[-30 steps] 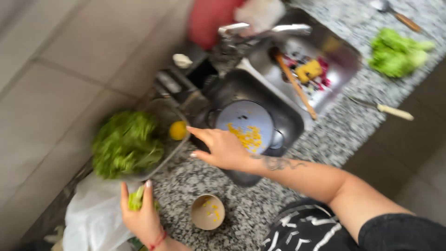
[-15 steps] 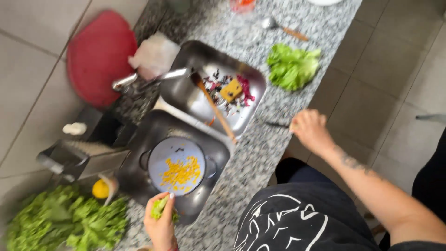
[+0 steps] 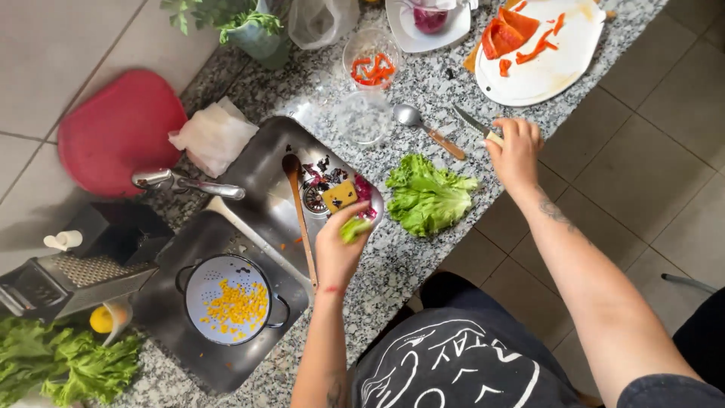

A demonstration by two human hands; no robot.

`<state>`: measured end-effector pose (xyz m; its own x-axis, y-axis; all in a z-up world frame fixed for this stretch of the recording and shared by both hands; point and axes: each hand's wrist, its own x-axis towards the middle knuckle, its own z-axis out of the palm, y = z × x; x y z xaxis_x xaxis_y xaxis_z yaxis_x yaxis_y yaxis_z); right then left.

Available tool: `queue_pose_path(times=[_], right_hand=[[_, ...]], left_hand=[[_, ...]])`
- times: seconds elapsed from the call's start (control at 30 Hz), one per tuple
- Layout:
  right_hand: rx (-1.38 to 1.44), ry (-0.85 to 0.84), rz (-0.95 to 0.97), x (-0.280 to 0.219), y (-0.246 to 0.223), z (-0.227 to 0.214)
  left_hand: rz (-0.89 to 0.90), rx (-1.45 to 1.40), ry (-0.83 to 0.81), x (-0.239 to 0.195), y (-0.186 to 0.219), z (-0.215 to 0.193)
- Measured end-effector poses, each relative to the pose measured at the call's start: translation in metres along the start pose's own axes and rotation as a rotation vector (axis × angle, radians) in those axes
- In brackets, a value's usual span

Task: The person tears lettuce leaves by hand into a plastic container, then moves to the sink to wash the lettuce under running water. After washing, the person returns to the table and chops the lettuce into a small bowl using a knife.

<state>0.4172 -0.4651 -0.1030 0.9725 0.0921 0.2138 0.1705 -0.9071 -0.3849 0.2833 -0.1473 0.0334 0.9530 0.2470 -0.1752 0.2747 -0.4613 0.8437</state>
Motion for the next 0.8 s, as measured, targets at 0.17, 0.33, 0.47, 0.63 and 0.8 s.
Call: queue_pose_path(times=[0.17,0.33,0.47,0.63,0.8], right_hand=[[0.022,-0.023,-0.130,-0.019,-0.058,-0.008],[0.003,-0.343,0.006,-0.043,-0.100,-0.010],[0.077,-0.424,0.010,-0.048,-0.089,0.008],[0.284,-0.475,-0.009,-0.046,-0.096,-0.028],[0.470,-0.550,0.144,-0.044,-0.113,-0.088]], left_hand=[[0.290,0.599,-0.189,0.070,-0.028,0.071],[0.425,0.887,-0.251,0.101,-0.055,0.105],[0.092,0.550,-0.262,0.096,-0.036,0.081],[-0.060,0.135,-0.173,0.066,-0.008,0.051],[-0.111,-0.132,0.046,0.057,-0.019,0.047]])
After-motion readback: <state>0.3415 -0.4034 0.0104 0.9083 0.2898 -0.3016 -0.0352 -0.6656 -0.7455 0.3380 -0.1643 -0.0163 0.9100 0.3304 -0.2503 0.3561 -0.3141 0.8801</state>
